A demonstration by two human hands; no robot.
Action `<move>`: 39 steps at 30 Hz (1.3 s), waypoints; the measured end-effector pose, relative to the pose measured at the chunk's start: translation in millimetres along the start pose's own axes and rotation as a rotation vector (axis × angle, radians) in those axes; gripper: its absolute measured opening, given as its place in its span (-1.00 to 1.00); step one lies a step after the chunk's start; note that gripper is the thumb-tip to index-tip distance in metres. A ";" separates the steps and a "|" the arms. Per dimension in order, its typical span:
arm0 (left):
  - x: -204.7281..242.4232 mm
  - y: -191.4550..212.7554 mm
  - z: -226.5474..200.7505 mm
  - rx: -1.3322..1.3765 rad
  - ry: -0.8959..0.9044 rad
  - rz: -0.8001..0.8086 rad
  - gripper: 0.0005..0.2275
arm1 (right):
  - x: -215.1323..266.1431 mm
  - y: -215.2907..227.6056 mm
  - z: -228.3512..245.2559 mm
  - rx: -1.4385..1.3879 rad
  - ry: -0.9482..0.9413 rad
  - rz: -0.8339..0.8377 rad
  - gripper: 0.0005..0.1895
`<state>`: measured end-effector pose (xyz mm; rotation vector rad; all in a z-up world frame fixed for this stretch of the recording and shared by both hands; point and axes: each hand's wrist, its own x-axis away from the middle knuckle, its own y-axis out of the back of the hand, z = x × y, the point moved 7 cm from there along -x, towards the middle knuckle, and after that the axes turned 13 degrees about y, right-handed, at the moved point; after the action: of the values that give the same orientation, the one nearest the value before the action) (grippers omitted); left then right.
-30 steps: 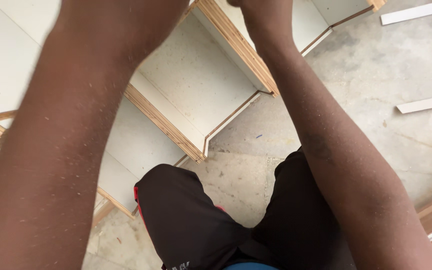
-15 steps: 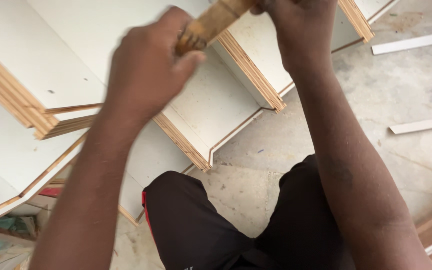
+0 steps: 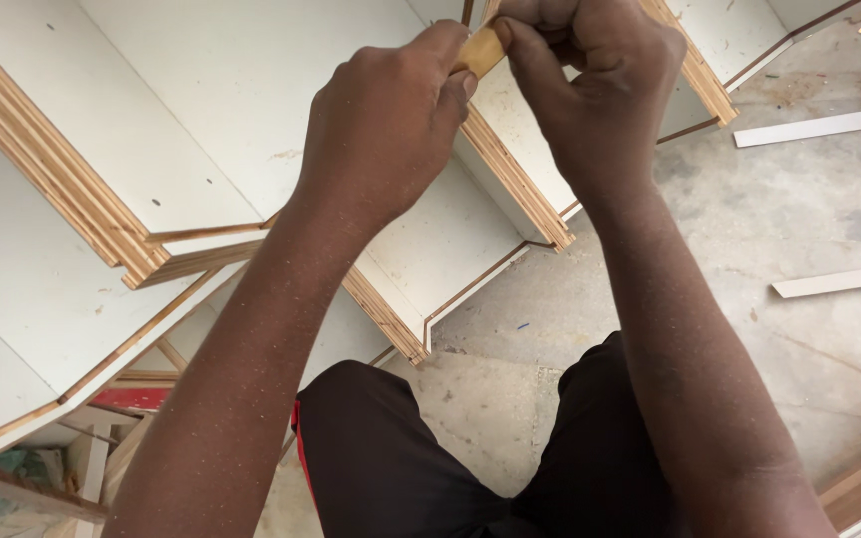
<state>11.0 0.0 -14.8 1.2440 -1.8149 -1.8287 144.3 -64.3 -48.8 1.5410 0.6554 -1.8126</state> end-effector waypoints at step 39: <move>-13.8 3.3 -20.6 0.287 0.115 0.080 -0.80 | 0.3 3.3 -8.6 0.660 0.268 -0.042 -0.83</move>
<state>32.9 -4.6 -3.3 1.3203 -2.0825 -1.4607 152.4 -60.2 -50.4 2.2377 0.1996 -1.9840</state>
